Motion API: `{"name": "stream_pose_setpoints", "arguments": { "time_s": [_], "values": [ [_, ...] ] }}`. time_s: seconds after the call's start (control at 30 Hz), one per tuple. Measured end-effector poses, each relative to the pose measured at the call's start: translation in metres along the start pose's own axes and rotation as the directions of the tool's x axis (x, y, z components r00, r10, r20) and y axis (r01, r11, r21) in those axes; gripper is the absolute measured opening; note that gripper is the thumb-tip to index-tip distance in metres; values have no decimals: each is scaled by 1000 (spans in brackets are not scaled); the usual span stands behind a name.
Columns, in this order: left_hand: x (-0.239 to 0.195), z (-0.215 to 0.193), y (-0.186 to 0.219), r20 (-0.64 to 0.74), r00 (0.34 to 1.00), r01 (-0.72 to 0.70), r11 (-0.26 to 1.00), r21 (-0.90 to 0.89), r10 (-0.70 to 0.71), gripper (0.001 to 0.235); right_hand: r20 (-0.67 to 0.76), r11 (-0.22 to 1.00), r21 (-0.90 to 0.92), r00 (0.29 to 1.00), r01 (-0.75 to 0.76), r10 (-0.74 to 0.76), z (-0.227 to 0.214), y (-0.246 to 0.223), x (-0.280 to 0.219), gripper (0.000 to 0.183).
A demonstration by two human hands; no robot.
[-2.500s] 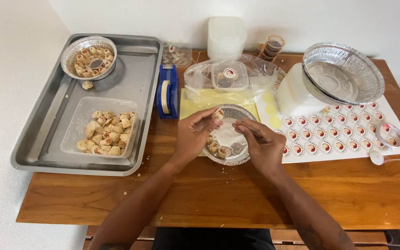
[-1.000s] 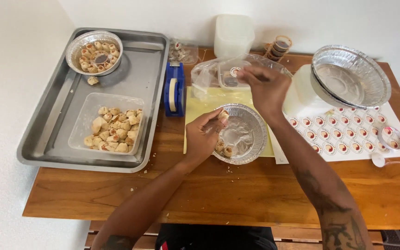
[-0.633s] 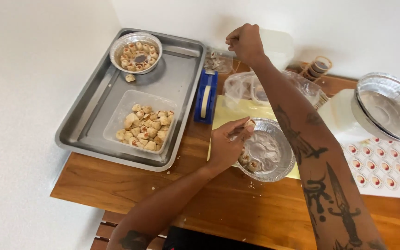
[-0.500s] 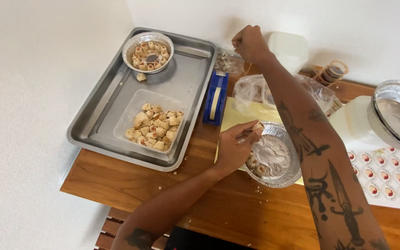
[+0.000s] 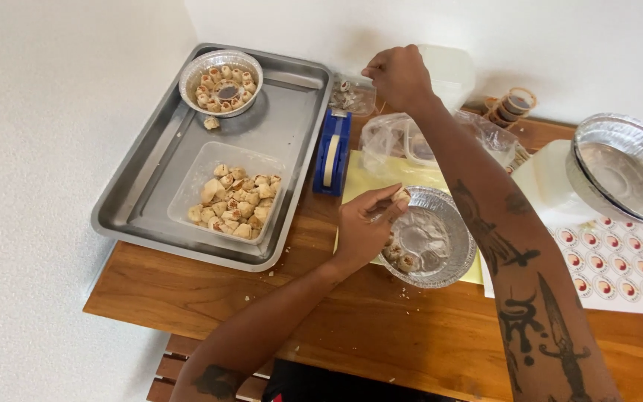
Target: The person repeatedly picks small dough pieces from a plastic container, places them into a foil bowl, and presses a small red filling into each piece by hand. The filled items remain in the foil bowl as the process continues.
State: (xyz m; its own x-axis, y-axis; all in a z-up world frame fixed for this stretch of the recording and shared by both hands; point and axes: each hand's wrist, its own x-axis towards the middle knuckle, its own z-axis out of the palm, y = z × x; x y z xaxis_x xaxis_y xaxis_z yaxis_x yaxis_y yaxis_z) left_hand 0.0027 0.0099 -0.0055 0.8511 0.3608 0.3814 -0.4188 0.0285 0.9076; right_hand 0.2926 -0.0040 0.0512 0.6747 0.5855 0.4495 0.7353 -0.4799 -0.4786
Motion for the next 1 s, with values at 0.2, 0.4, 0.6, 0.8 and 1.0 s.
{"name": "stream_pose_setpoints", "arguments": {
  "time_s": [0.2,0.4,0.6,0.8,1.0],
  "values": [
    [-1,1,-5,31,991,-126,992,-23,127,33,-174,974,176,978,142,-112,-61,-46,-107,21],
    [-1,5,-9,32,994,-101,984,-150,107,41,-273,941,320,941,-108,200,-89,-67,-235,13],
    [-8,12,2,190,970,-134,986,-102,151,34,-128,801,599,989,15,77,-98,-99,-290,51],
    [-9,16,-3,313,936,-114,981,-158,159,15,-340,911,386,940,146,-7,-87,-103,-310,36],
    [-8,16,11,339,914,-205,975,-82,221,21,-400,827,558,896,70,194,-71,-94,-317,31]
  ]
}}
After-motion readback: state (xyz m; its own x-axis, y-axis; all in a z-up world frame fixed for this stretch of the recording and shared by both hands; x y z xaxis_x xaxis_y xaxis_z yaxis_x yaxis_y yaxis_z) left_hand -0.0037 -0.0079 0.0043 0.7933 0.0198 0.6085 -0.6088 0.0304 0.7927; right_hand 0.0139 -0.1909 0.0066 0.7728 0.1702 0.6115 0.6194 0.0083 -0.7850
